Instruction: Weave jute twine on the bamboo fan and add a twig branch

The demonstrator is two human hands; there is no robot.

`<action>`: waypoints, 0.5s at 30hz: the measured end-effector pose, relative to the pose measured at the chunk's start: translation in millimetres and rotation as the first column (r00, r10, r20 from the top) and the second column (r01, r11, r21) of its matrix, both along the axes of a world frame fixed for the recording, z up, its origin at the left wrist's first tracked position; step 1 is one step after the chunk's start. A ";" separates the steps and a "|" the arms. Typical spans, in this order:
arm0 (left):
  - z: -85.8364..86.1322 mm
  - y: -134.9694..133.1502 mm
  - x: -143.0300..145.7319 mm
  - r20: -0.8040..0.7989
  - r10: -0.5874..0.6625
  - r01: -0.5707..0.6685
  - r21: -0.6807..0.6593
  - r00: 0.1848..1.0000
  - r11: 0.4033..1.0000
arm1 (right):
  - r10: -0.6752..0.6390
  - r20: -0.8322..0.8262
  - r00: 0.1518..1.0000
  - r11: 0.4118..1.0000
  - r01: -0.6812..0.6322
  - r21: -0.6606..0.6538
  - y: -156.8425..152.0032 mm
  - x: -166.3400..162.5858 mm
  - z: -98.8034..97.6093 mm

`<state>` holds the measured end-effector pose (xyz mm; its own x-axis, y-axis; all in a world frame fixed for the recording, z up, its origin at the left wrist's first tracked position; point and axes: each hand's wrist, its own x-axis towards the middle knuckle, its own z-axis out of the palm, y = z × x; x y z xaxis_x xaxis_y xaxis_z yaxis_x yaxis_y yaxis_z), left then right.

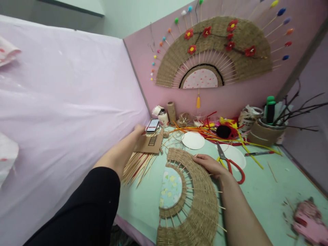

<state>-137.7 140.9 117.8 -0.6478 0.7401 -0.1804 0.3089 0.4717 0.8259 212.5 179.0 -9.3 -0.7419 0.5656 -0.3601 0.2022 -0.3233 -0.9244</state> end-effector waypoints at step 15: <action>-103.7 -127.0 127.6 0.760 -0.356 0.239 0.266 0.544 0.934 | -0.122 -0.234 0.965 0.978 0.077 -0.194 -0.8 8.5 -6.1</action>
<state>-10.1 13.9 14.1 -0.0301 0.9150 -0.4024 -0.3838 0.3612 0.8499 221.0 178.2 -15.4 -0.7631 0.5828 -0.2794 -0.0630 -0.4974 -0.8652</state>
